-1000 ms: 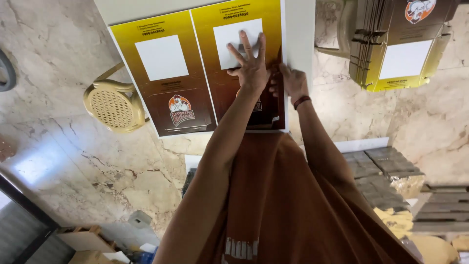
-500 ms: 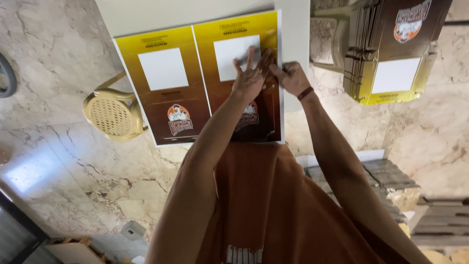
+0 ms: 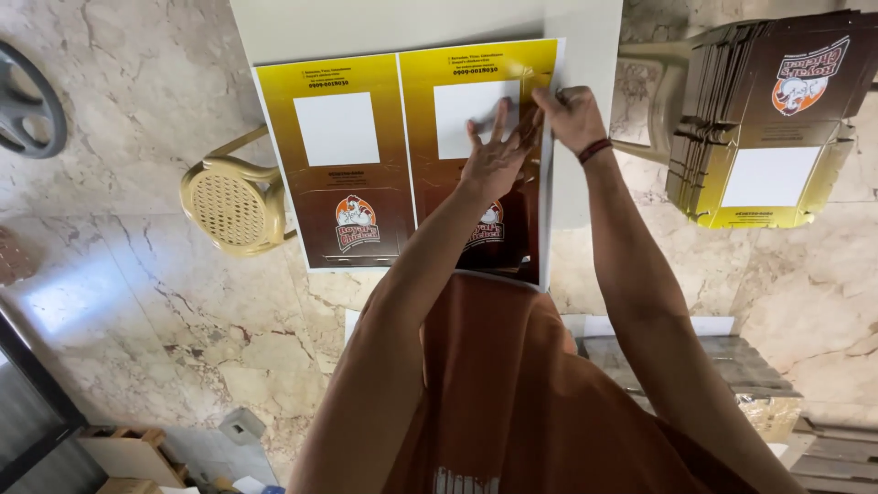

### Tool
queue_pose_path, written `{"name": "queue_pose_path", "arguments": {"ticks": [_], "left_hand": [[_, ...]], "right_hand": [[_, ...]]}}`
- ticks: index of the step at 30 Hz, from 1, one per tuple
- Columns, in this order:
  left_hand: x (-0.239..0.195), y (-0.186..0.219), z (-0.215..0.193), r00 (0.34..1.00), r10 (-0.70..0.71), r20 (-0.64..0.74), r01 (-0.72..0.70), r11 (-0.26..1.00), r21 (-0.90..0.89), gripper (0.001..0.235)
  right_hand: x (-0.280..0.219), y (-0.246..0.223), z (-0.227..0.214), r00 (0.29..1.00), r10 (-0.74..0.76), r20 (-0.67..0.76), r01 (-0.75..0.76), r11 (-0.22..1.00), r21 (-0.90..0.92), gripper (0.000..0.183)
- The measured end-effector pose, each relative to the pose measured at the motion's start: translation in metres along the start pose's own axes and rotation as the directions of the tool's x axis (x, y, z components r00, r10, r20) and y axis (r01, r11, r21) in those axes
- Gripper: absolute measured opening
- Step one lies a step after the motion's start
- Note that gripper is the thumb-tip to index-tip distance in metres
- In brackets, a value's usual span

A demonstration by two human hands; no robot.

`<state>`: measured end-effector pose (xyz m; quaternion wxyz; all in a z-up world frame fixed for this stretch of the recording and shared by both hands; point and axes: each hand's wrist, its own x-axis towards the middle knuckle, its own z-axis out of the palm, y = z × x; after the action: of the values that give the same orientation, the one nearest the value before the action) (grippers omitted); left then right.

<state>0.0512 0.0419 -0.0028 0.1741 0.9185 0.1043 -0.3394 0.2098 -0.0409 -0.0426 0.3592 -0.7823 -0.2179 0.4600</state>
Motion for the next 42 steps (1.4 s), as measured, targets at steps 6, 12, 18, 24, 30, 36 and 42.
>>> {"name": "queue_pose_path", "arguments": {"ticks": [6,12,18,24,30,36,42], "left_hand": [[-0.002,-0.002,0.004,1.0,0.012,-0.027,-0.012,1.0,0.01,0.081],[-0.02,-0.012,-0.018,0.999,0.037,-0.003,-0.037,0.987,-0.158,0.086],[-0.098,-0.062,-0.005,0.988,0.117,0.102,-0.084,0.957,-0.278,0.077],[-0.136,-0.09,0.058,0.973,0.13,0.19,-0.127,0.992,-0.029,0.104],[-0.103,-0.087,0.096,0.991,0.135,-0.009,-0.134,0.986,0.098,0.118],[-0.089,-0.057,0.102,0.999,0.032,0.002,-0.032,0.98,0.197,0.155],[-0.093,-0.049,0.09,0.998,-0.029,0.05,0.02,0.985,0.173,0.154]], "right_hand": [[-0.008,0.004,-0.022,0.959,0.284,-0.008,-0.282,0.947,-0.154,0.061],[-0.132,0.059,0.001,0.757,0.135,-0.639,-0.006,0.98,0.2,0.022],[-0.276,0.101,0.125,0.411,0.58,-0.703,0.0,0.771,0.636,0.033],[-0.285,0.058,0.3,0.805,0.577,0.136,-0.344,0.268,0.9,0.053],[-0.249,0.017,0.342,0.802,0.584,0.122,-0.181,0.042,0.983,0.034],[-0.267,0.008,0.312,0.844,0.476,-0.248,-0.152,0.655,0.74,0.061],[-0.275,-0.048,0.293,0.846,0.429,-0.317,-0.058,0.664,0.745,0.062]]}}
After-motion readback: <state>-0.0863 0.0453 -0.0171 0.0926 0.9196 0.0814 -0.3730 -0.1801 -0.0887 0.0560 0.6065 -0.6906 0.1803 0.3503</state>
